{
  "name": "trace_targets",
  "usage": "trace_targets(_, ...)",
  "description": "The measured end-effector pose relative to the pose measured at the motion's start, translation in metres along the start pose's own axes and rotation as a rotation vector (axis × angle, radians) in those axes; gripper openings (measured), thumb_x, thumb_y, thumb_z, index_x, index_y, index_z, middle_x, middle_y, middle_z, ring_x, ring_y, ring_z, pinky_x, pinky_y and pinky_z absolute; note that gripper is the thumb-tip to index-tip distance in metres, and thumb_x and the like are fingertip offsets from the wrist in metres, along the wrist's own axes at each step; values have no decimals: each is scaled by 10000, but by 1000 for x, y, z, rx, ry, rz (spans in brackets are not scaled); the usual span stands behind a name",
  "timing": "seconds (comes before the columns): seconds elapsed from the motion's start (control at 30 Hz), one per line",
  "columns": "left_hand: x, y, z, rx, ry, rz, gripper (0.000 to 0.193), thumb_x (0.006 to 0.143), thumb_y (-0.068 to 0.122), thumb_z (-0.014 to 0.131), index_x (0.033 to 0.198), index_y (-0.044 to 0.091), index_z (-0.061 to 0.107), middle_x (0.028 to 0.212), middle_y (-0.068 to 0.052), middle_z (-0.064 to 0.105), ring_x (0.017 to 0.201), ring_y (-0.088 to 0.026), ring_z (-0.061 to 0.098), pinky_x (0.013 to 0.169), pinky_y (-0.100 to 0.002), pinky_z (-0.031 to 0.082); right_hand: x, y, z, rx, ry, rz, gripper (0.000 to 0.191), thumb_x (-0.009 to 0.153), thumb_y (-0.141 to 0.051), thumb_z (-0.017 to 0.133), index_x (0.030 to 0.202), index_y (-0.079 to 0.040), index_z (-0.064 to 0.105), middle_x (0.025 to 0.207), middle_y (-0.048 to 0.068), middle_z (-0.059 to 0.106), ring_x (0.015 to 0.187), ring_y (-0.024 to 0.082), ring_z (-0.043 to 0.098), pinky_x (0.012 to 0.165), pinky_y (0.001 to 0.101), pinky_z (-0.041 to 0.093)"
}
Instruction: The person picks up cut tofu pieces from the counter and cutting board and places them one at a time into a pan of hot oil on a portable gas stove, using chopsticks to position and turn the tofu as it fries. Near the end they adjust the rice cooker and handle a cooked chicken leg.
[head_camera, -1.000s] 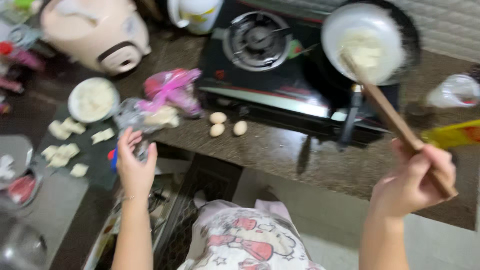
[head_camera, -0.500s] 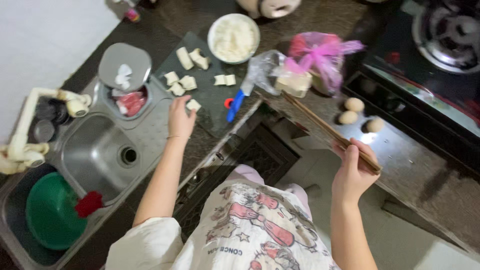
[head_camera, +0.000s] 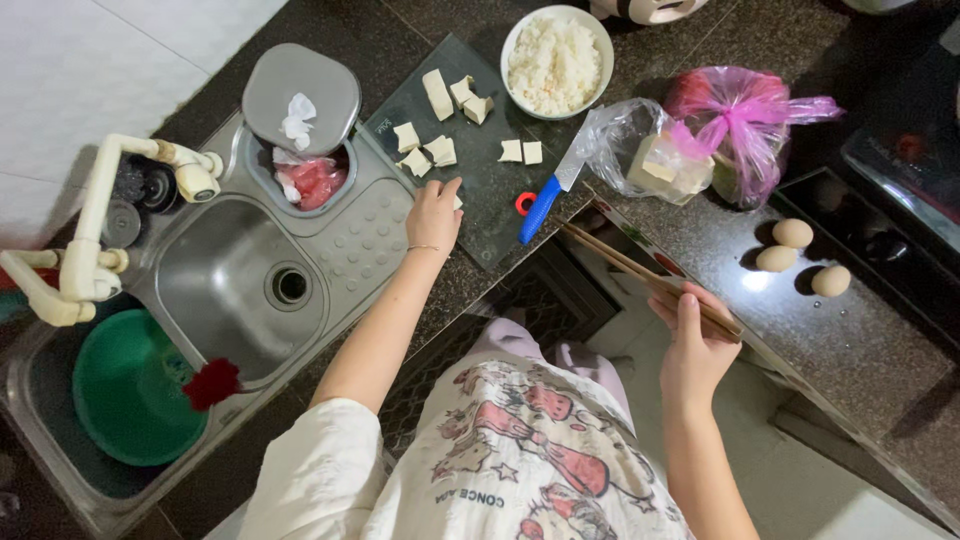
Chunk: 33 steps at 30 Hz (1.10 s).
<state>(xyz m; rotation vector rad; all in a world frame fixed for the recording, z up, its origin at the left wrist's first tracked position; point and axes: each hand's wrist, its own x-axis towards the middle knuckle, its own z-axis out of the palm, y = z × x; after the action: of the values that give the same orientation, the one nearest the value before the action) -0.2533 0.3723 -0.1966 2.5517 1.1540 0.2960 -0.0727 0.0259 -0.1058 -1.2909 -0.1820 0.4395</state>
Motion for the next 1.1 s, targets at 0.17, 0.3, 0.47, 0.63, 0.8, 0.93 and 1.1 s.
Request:
trace_targets(0.17, 0, -6, 7, -6, 30, -9, 430, 773, 100, 808, 1182, 194, 712, 1115, -61, 609, 1068, -308, 604, 803, -438, 566, 2, 7, 5, 36, 39, 69, 176, 1084, -76, 610, 1201, 54, 631, 1161, 174, 678, 1028, 273, 722, 914, 435, 653)
trace_targets(0.3, -1, -15, 10, -17, 2, 4, 311, 815, 86, 781, 1110, 166, 722, 1098, -61, 615, 1066, -310, 614, 801, -444, 567, 5, 19, 4, 107, 59, 176, 174, 1084, -85, 586, 1204, 34, 629, 1128, 155, 692, 990, 258, 724, 861, 398, 652)
trace_targets(0.47, -3, -28, 4, -292, -28, -95, 299, 824, 120, 817, 1111, 150, 735, 1079, -69, 675, 1003, -301, 670, 833, -407, 572, 9, 44, 5, 262, 117, 398, 230, 1063, -119, 600, 1254, 10, 612, 1037, 148, 688, 940, 258, 714, 829, 377, 651)
trace_targets(0.63, -15, -16, -22, -791, -121, -32, 436, 853, 56, 823, 1262, 140, 696, 1136, -52, 711, 1020, -167, 695, 826, -321, 594, 9, 66, 2, 357, 153, 585, 267, 1039, -156, 599, 1273, -28, 600, 997, 116, 673, 929, 251, 718, 796, 328, 646)
trace_targets(0.8, -31, 21, -63, -1010, -152, 105, 695, 877, 15, 800, 1493, 103, 491, 1224, -60, 702, 1034, -144, 701, 918, -312, 579, 10, 73, -2, 526, 189, 779, 189, 1026, -137, 612, 1199, -63, 601, 981, 108, 668, 903, 240, 707, 765, 253, 649)
trace_targets(0.93, -36, 47, -92, -984, -123, 280, 743, 881, 6, 823, 1521, 84, 454, 1278, -81, 705, 1130, -175, 708, 1014, -330, 576, 7, 68, -2, 577, 196, 858, 165, 994, -139, 628, 1151, -89, 616, 980, 105, 652, 898, 234, 698, 711, 229, 652)
trace_targets(1.1, -39, 74, -115, -924, -115, 388, 766, 853, 35, 868, 1505, 101, 470, 1268, -78, 721, 1147, -193, 714, 1048, -351, 569, -2, 51, -2, 619, 212, 867, 159, 982, -143, 648, 1128, -83, 644, 1000, 129, 640, 907, 223, 695, 705, 220, 655)
